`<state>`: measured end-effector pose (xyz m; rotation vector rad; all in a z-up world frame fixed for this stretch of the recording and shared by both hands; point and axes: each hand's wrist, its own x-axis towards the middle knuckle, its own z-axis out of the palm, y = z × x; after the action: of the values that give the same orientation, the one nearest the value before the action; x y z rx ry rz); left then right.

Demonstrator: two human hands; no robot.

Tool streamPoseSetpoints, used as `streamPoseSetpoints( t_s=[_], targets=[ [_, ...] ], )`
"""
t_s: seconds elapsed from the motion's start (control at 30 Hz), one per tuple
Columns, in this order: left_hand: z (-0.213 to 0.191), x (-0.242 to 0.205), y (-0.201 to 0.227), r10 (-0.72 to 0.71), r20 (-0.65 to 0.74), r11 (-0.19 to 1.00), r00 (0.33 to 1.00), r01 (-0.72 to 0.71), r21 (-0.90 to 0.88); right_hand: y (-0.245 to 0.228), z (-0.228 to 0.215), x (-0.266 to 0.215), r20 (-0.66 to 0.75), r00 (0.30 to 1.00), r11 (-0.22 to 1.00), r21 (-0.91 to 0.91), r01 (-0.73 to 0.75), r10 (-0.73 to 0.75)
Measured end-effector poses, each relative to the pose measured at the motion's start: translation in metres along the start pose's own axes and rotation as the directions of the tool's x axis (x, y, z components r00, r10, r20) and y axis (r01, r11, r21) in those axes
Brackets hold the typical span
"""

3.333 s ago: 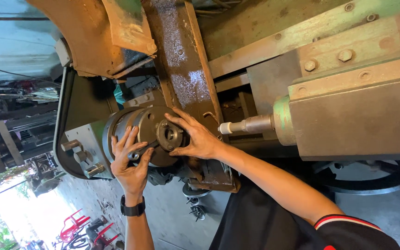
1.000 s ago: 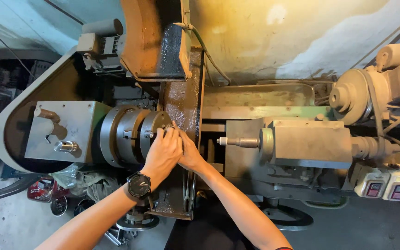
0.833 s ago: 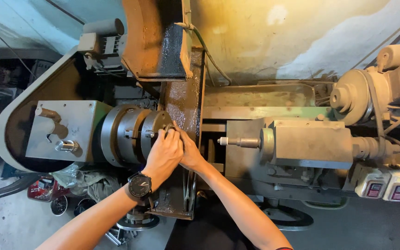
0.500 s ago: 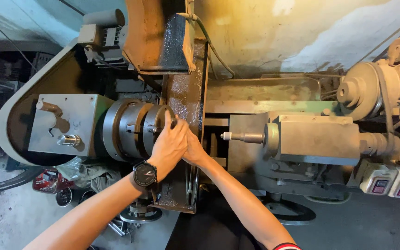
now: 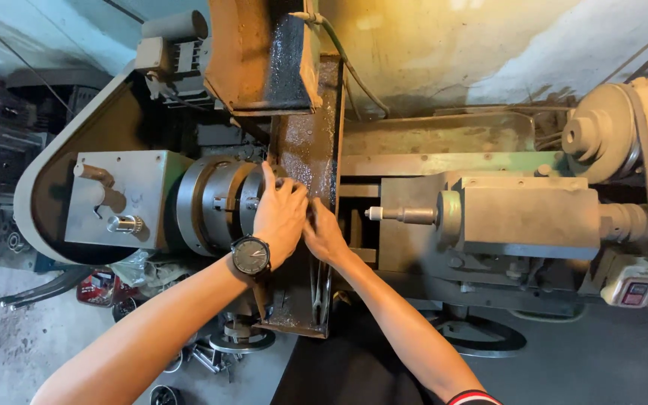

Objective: The person operates a metal lathe, using a wrench to tighten a chuck and a file to smooth a rotating metal part. They wipe the part with a cloth and adjust the machine controls.

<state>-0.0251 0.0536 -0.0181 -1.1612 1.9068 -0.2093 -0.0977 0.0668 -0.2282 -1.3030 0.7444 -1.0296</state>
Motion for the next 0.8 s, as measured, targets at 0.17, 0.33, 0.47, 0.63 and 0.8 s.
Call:
streamPoseSetpoints(
  t_s=[0.17, 0.33, 0.47, 0.63, 0.8],
  targets=[
    [0.007, 0.003, 0.003, -0.024, -0.042, 1.0, 0.999, 0.024, -0.014, -0.039, -0.001, 0.0, -0.118, 0.99, 0.98, -0.196, 0.048, -0.072],
    [0.015, 0.003, 0.006, -0.05, -0.083, 0.998, 0.995, 0.047, -0.032, -0.023, -0.002, 0.006, -0.086, 0.982, 0.891, -0.414, -0.188, 0.168],
    [0.013, 0.003, 0.005, -0.057, -0.109, 0.998, 0.992, 0.053, -0.044, -0.035, 0.008, -0.001, -0.094, 0.988, 0.942, -0.325, 0.089, -0.126],
    [0.012, 0.004, 0.011, -0.057, -0.08, 0.997, 0.995, 0.053, -0.052, -0.023, 0.014, -0.004, -0.092, 0.995, 0.957, -0.283, -0.072, 0.048],
    [0.01, -0.035, 0.002, -0.073, -0.429, 0.994, 0.9, 0.028, -0.109, 0.024, 0.009, -0.031, 0.094, 0.982, 0.711, -0.701, -0.051, 0.164]
  ],
)
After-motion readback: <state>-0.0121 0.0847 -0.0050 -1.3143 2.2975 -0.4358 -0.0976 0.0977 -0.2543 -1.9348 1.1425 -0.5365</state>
